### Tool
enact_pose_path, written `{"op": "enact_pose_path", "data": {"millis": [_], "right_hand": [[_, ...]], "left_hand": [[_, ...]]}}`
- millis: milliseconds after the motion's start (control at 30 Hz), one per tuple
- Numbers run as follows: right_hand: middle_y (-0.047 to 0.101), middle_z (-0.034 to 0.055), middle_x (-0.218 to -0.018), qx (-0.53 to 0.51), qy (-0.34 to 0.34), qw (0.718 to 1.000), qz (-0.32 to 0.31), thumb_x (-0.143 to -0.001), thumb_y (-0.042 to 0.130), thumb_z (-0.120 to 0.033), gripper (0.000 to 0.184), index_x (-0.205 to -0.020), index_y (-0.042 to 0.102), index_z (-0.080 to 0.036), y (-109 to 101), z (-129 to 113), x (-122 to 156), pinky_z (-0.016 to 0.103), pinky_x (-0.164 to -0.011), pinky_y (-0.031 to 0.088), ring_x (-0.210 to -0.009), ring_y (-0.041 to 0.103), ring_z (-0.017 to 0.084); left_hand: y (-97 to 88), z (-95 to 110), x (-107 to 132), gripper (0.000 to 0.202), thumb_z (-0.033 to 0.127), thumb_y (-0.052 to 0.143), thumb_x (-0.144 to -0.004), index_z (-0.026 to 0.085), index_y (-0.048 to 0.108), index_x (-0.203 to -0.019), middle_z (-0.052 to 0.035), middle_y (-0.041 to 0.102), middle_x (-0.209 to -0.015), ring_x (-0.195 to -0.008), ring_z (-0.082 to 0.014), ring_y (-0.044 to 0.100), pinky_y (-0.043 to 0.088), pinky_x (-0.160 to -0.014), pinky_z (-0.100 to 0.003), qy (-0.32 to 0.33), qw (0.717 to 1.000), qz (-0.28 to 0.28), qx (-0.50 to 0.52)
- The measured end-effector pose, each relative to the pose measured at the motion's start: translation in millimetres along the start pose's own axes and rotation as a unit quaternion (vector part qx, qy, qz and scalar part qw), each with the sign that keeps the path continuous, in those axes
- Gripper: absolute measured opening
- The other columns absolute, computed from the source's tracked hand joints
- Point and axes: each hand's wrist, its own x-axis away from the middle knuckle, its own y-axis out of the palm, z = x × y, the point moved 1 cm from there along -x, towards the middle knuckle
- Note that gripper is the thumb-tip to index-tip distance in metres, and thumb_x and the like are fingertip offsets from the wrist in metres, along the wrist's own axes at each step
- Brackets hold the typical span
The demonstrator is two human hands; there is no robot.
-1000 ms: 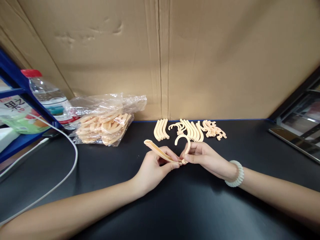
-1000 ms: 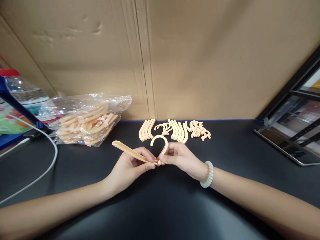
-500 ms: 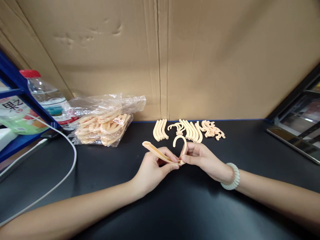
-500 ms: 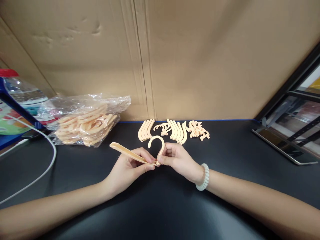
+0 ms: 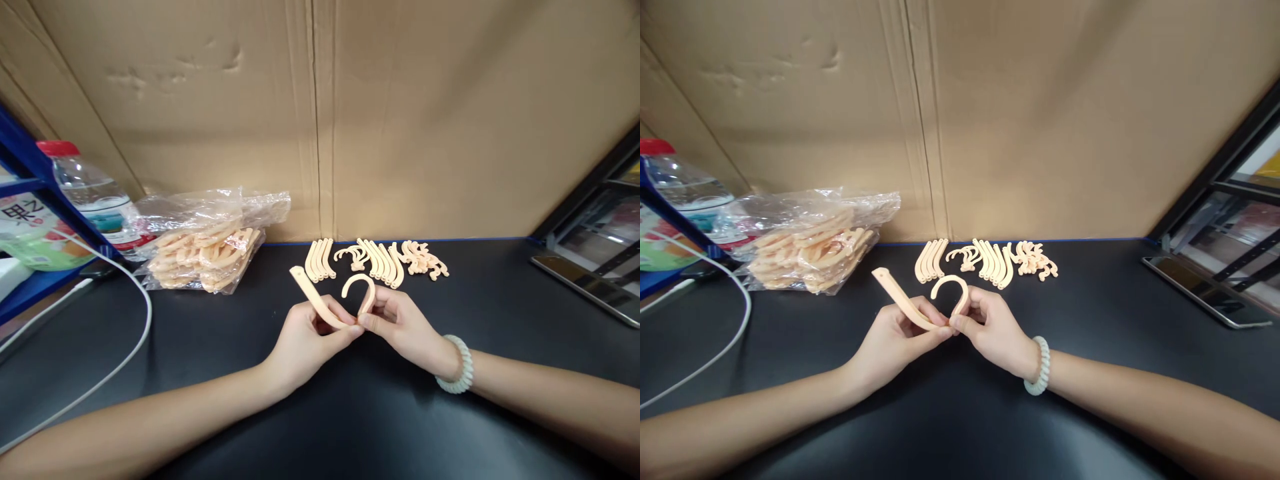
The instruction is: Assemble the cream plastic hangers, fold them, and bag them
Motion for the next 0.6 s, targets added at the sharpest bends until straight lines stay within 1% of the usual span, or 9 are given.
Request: {"op": "enact_pose_path", "data": {"millis": [100, 200, 267, 333, 400, 433, 500, 533, 600], "right_hand": [[0.059, 0.0011, -0.072, -0.009, 0.006, 1.0, -0.005, -0.079, 0.069, -0.045, 0.03, -0.07, 0.056, -0.019, 1, -1, 0, 0.032, -0.068, 0.051, -0.068, 0.059, 0.016], [0.057, 0.0003, -0.07, -0.015, 0.0, 1.0, 0.003, -0.079, 0.069, -0.048, 0.033, -0.071, 0.056, -0.02, 2, -2, 0, 0.032, -0.068, 0.05, -0.067, 0.056, 0.015], [0.056, 0.0003, -0.072, -0.01, -0.008, 1.0, 0.014, -0.079, 0.069, -0.049, 0.033, -0.072, 0.057, -0.02, 4, -3, 1, 0.031, -0.068, 0.049, -0.068, 0.055, 0.015], [0.056, 0.001, -0.076, -0.007, -0.014, 1.0, 0.012, -0.081, 0.068, -0.049, 0.031, -0.073, 0.058, -0.02, 5, -4, 2, 0.03, -0.069, 0.049, -0.072, 0.055, 0.016], [0.056, 0.0019, -0.078, 0.002, -0.022, 1.0, 0.001, -0.084, 0.065, -0.048, 0.029, -0.076, 0.06, -0.02, 4, -6, 3, 0.031, -0.071, 0.048, -0.075, 0.055, 0.017], [0.057, 0.0023, -0.079, 0.02, -0.03, 0.999, -0.004, -0.086, 0.062, -0.047, 0.028, -0.077, 0.061, -0.02, 2, -6, 2, 0.032, -0.072, 0.048, -0.076, 0.055, 0.017], [0.057, 0.0029, -0.078, 0.089, -0.064, 0.994, -0.002, -0.092, 0.055, -0.043, 0.028, -0.078, 0.063, -0.02, -5, -8, 0, 0.033, -0.072, 0.046, -0.075, 0.055, 0.018], [0.058, 0.0033, -0.078, 0.134, -0.092, 0.987, 0.012, -0.094, 0.052, -0.041, 0.027, -0.08, 0.064, -0.021, -11, -8, -2, 0.033, -0.072, 0.045, -0.076, 0.055, 0.018], [0.061, 0.0047, -0.083, 0.234, -0.17, 0.956, 0.052, -0.097, 0.048, -0.034, 0.023, -0.088, 0.065, -0.022, -27, -7, -9, 0.036, -0.075, 0.044, -0.08, 0.055, 0.02]], "left_hand": [[0.1, 1, 0, 0.02, 0.03, 0.077, -0.071, 0.016, 0.063, -0.067, -0.0016, 0.067, -0.064, -0.062, -0.0161, 0.063, 0.048, -0.059, -0.026, -0.001, 1.0, 0.0, -0.02], [-0.4, 1, -2, 0.022, 0.031, 0.078, -0.07, 0.016, 0.061, -0.068, 0.0, 0.065, -0.064, -0.062, -0.0145, 0.062, 0.048, -0.061, -0.026, -0.004, 1.0, -0.003, 0.007], [-1.4, 0, -4, 0.024, 0.029, 0.079, -0.068, 0.016, 0.059, -0.07, 0.003, 0.062, -0.063, -0.06, -0.0119, 0.059, 0.047, -0.059, -0.024, -0.006, 0.999, 0.009, 0.032], [-2.5, 0, -5, 0.026, 0.027, 0.08, -0.068, 0.016, 0.057, -0.073, 0.005, 0.059, -0.063, -0.06, -0.0105, 0.057, 0.046, -0.06, -0.023, -0.009, 0.998, 0.017, 0.053], [-3.5, 1, -7, 0.024, 0.025, 0.079, -0.068, 0.016, 0.057, -0.074, 0.0045, 0.06, -0.066, -0.063, -0.0105, 0.058, 0.046, -0.062, -0.023, -0.013, 0.998, 0.013, 0.059], [-4.1, 1, -7, 0.021, 0.023, 0.078, -0.069, 0.016, 0.059, -0.074, 0.0035, 0.062, -0.067, -0.065, -0.0109, 0.059, 0.047, -0.063, -0.023, -0.015, 0.998, 0.008, 0.057], [-5.4, 3, -8, 0.015, 0.021, 0.076, -0.07, 0.015, 0.065, -0.078, 0.0021, 0.064, -0.07, -0.067, -0.0112, 0.06, 0.047, -0.064, -0.022, -0.022, 0.998, -0.002, 0.052], [-6.0, 4, -8, 0.015, 0.019, 0.076, -0.069, 0.015, 0.069, -0.082, 0.002, 0.065, -0.07, -0.067, -0.0112, 0.06, 0.047, -0.065, -0.022, -0.026, 0.998, -0.004, 0.053], [-7.1, 5, -8, 0.021, 0.015, 0.074, -0.068, 0.016, 0.073, -0.089, 0.0023, 0.066, -0.07, -0.067, -0.0109, 0.061, 0.048, -0.067, -0.022, -0.036, 0.998, -0.002, 0.059]]}}
